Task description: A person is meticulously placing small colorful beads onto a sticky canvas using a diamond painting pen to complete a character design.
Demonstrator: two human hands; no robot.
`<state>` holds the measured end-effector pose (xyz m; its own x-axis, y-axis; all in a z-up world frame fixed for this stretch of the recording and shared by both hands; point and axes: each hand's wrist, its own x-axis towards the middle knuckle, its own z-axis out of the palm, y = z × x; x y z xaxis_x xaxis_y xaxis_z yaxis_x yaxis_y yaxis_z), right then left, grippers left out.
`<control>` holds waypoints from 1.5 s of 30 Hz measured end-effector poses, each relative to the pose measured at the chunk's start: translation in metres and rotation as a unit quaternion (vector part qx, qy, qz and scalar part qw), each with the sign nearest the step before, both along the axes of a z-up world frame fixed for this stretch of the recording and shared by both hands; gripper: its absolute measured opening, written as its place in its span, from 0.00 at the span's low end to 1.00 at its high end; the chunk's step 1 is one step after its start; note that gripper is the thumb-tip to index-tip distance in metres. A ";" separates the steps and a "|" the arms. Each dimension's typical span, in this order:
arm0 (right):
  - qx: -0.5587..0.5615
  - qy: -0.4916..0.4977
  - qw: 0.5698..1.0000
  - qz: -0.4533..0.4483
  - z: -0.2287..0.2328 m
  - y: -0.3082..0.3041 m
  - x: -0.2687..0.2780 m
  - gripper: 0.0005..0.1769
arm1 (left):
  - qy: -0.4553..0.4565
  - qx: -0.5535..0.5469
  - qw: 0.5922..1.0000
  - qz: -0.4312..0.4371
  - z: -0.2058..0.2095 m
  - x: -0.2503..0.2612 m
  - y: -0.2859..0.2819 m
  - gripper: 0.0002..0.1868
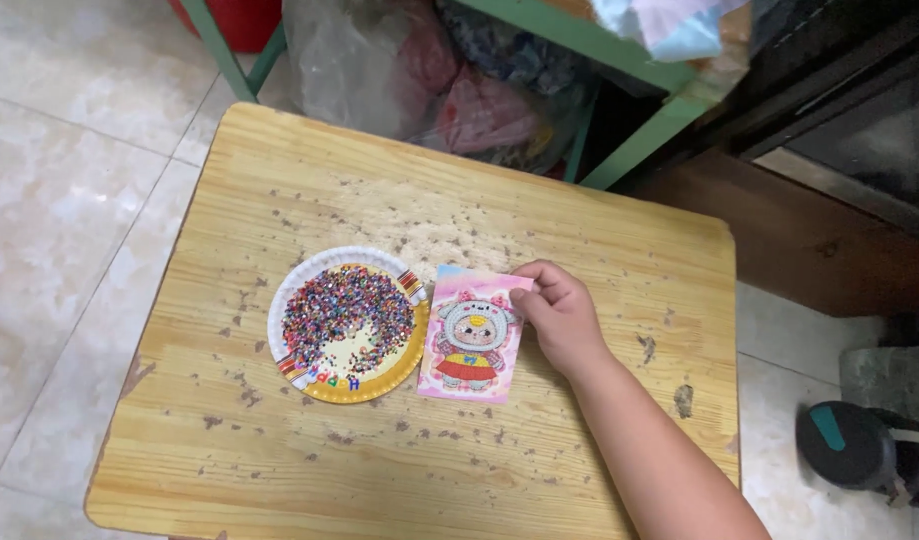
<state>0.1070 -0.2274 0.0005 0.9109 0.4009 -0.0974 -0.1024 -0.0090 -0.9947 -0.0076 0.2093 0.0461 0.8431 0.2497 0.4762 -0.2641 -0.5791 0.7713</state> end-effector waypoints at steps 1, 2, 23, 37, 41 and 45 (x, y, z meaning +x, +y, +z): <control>-0.004 -0.003 1.000 -0.004 -0.003 -0.001 0.000 0.08 | 0.002 -0.002 1.000 0.002 0.001 -0.002 -0.005 0.29; -0.008 -0.006 1.000 -0.008 -0.005 -0.002 0.001 0.08 | 0.004 -0.003 1.000 0.002 0.002 -0.003 -0.009 0.29; -0.079 -0.019 0.995 -0.055 -0.030 -0.016 0.002 0.05 | 0.200 -0.203 0.955 -0.079 -0.021 0.018 -0.112 0.07; -0.031 0.010 0.998 -0.061 -0.028 -0.014 -0.001 0.06 | 0.311 -0.132 0.932 -0.128 -0.019 0.021 -0.122 0.04; -0.037 0.012 0.997 -0.062 -0.029 -0.016 0.000 0.05 | 0.374 -0.130 0.905 -0.153 -0.012 0.020 -0.118 0.07; -0.031 0.015 0.998 -0.057 -0.027 -0.013 -0.001 0.05 | 0.398 -0.117 0.900 -0.134 -0.009 0.020 -0.121 0.07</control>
